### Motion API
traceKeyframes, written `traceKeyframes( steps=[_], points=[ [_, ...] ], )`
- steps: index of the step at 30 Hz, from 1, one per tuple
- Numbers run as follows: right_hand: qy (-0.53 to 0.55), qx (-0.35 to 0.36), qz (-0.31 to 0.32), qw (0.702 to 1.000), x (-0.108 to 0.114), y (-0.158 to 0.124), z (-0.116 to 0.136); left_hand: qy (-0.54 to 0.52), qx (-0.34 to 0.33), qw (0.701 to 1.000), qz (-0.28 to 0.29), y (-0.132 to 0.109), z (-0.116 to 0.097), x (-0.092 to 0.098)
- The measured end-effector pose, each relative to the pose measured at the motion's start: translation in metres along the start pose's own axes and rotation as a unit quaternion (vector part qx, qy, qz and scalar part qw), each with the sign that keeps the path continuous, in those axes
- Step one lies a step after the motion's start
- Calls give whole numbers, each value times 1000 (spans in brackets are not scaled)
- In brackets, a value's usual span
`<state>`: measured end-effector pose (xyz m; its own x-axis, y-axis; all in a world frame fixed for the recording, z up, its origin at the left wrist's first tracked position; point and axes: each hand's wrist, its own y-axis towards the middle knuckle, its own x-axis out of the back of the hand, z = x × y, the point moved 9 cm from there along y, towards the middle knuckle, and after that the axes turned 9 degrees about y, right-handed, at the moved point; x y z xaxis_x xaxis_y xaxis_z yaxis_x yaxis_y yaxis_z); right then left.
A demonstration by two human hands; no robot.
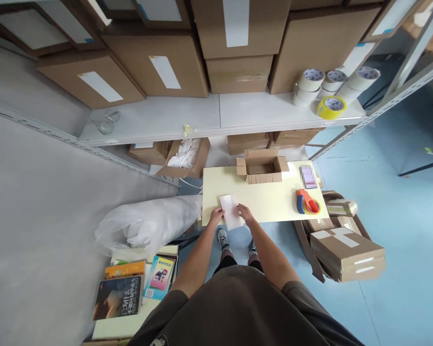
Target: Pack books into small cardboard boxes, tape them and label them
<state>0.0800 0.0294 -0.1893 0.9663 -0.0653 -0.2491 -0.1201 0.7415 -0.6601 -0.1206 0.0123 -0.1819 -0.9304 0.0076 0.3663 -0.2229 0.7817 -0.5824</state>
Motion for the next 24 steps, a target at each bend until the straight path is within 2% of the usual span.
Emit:
traceKeyframes(
  steps=[4,7,12,15,19,24],
  points=[
    [-10,-6,-23,1000,-16,-2,3,-46,22,998,38,-14,0,15],
    [-18,26,-33,999,-29,-7,26,-119,13,989,89,-21,-18,32],
    [-2,111,0,994,-62,-27,99,-195,-76,968,137,-24,-84,81],
    [30,150,20,988,-79,-47,145,-211,-112,958,157,-24,-128,101],
    [52,186,15,981,-85,-75,189,-212,-148,947,191,-28,-179,105],
    [79,219,-4,972,-63,-99,219,-196,-174,938,226,-39,-225,84]
  ],
)
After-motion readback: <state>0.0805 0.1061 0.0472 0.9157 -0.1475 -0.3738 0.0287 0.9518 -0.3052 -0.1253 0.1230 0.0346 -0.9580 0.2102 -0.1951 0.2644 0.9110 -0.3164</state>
